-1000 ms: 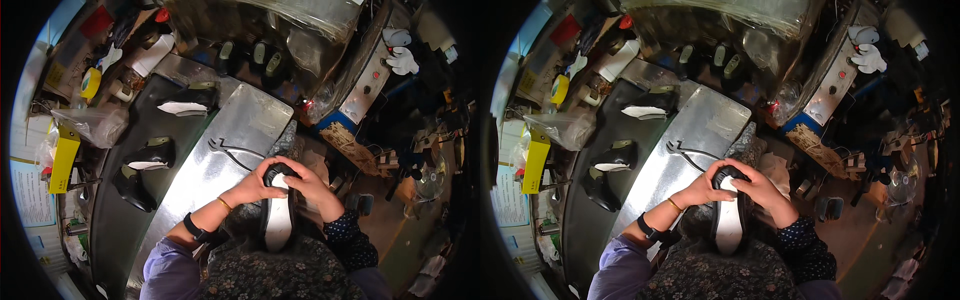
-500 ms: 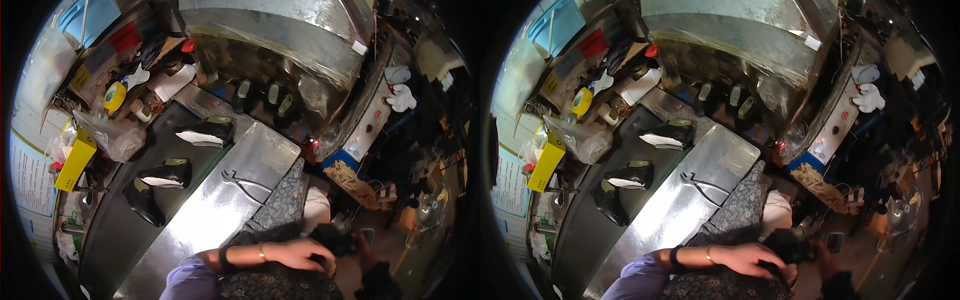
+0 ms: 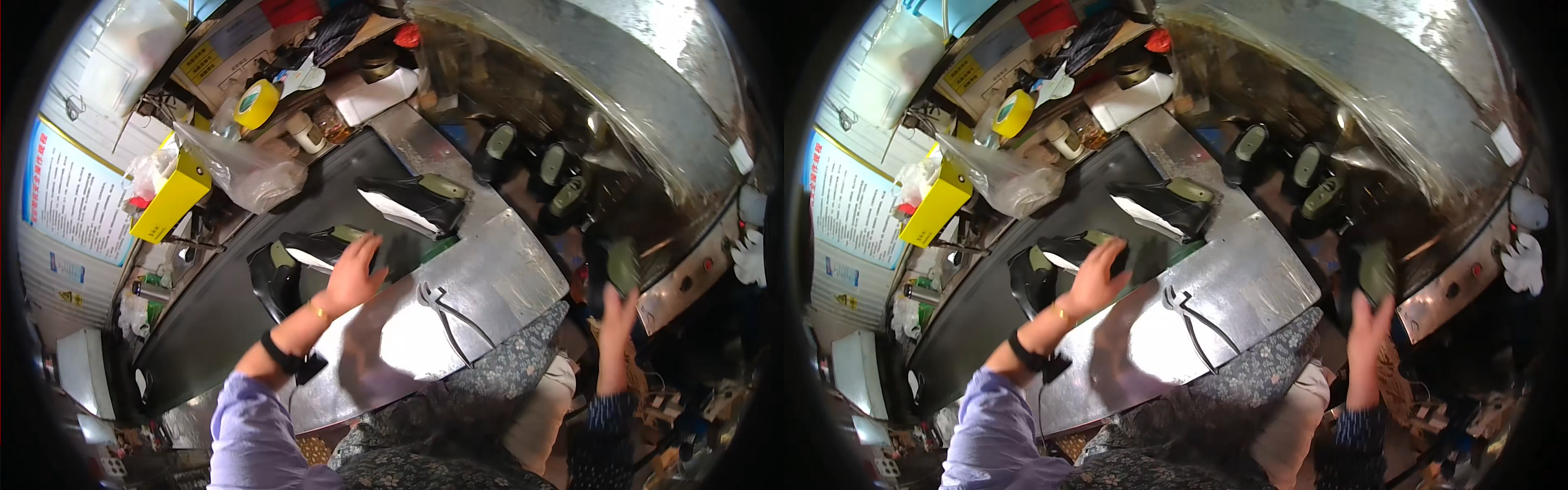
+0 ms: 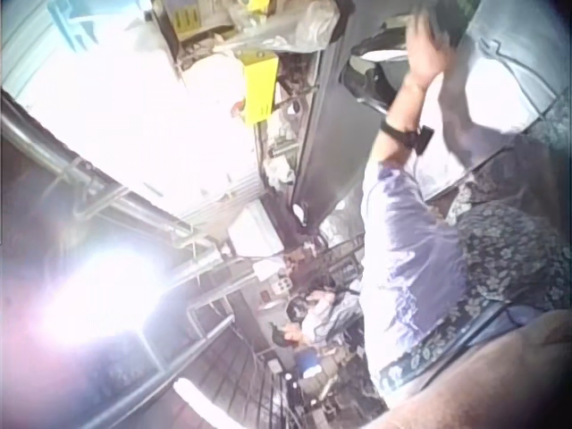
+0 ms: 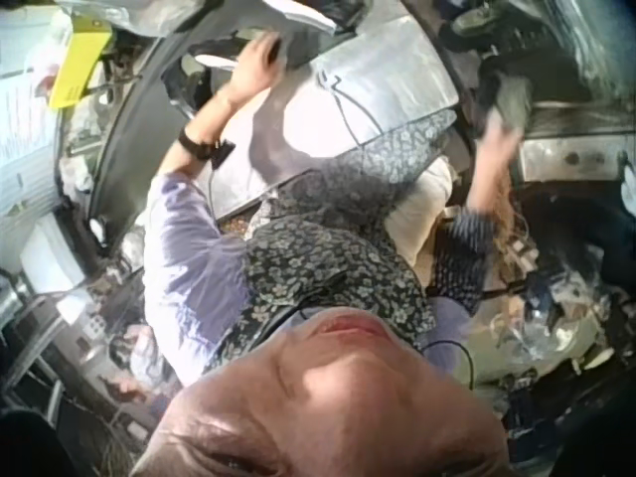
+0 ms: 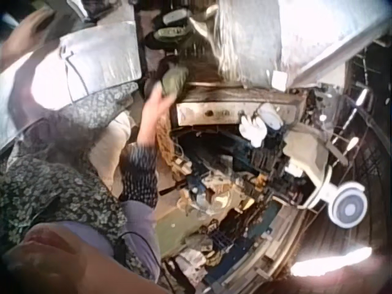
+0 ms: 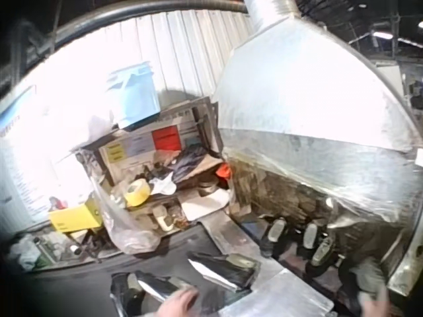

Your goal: The person is seen working at a shoe manufacturing station, handling shoe lasts and uppers, and positioning them on a conveyor or machine.

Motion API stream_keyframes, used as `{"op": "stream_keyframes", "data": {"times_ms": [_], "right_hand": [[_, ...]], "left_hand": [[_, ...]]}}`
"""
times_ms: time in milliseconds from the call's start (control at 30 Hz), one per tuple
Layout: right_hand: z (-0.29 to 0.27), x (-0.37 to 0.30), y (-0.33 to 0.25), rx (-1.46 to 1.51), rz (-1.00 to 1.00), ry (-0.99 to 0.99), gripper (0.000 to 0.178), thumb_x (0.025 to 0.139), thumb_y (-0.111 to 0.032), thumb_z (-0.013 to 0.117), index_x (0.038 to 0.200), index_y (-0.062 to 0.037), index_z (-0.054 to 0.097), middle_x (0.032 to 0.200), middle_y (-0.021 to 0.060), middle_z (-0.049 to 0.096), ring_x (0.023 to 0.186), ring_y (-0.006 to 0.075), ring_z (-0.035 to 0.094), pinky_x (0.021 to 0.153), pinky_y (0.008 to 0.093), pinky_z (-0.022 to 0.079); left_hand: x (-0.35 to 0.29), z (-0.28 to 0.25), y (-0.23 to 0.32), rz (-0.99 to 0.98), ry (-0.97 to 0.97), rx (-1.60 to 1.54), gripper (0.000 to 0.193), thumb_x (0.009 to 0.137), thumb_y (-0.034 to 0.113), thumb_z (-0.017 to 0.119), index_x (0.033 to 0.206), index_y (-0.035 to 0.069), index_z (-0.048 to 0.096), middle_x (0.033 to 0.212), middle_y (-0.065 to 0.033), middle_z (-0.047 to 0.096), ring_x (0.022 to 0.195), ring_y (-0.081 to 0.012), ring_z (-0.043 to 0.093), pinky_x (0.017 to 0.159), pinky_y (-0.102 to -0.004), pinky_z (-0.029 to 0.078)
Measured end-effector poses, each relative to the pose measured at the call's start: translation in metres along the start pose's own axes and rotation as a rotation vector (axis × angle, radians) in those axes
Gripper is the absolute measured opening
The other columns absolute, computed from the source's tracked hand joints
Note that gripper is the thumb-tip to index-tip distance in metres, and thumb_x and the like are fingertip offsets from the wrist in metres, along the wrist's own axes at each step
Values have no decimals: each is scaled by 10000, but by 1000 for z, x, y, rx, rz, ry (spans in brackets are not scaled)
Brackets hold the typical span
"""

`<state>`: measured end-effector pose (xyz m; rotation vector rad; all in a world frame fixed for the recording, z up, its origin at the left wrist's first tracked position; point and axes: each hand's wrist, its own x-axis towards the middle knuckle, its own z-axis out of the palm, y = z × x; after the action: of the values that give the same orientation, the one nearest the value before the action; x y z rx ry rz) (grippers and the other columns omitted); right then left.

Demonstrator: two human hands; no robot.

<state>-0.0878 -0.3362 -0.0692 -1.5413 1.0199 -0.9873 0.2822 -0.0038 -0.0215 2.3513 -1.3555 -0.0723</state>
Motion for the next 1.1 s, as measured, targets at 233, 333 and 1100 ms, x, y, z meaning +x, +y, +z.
{"op": "stream_keyframes", "data": {"times_ms": [233, 333, 1100], "right_hand": [[115, 103, 80, -499, -39, -311, 1009, 866, -360, 713, 1494, 106, 75, 1560, 329, 102, 1479, 375, 105, 1194, 376, 127], [55, 81, 76, -200, -11, -444, 503, 961, -185, 609, 1406, -4, 461, 1439, 150, 485, 1333, 219, 445, 1100, 317, 335], [15, -197, -133, -497, -359, -441, 333, 838, -148, 698, 1153, -61, 637, 1135, 169, 661, 974, 378, 618, 857, 375, 494]], "left_hand": [[156, -2, -78, 113, -259, 451, 977, 627, 415, 849, 1452, 133, 409, 1445, -190, 448, 1359, -383, 381, 1094, -428, 367], [187, -25, -33, -78, -690, 452, 899, 624, 554, 814, 1338, 79, 541, 1238, -209, 616, 1204, -369, 544, 999, -405, 441], [-110, 34, 223, 88, -187, -778, 529, 846, 215, 725, 1307, 26, 549, 1083, -205, 671, 913, -309, 680, 788, -358, 527]]}}
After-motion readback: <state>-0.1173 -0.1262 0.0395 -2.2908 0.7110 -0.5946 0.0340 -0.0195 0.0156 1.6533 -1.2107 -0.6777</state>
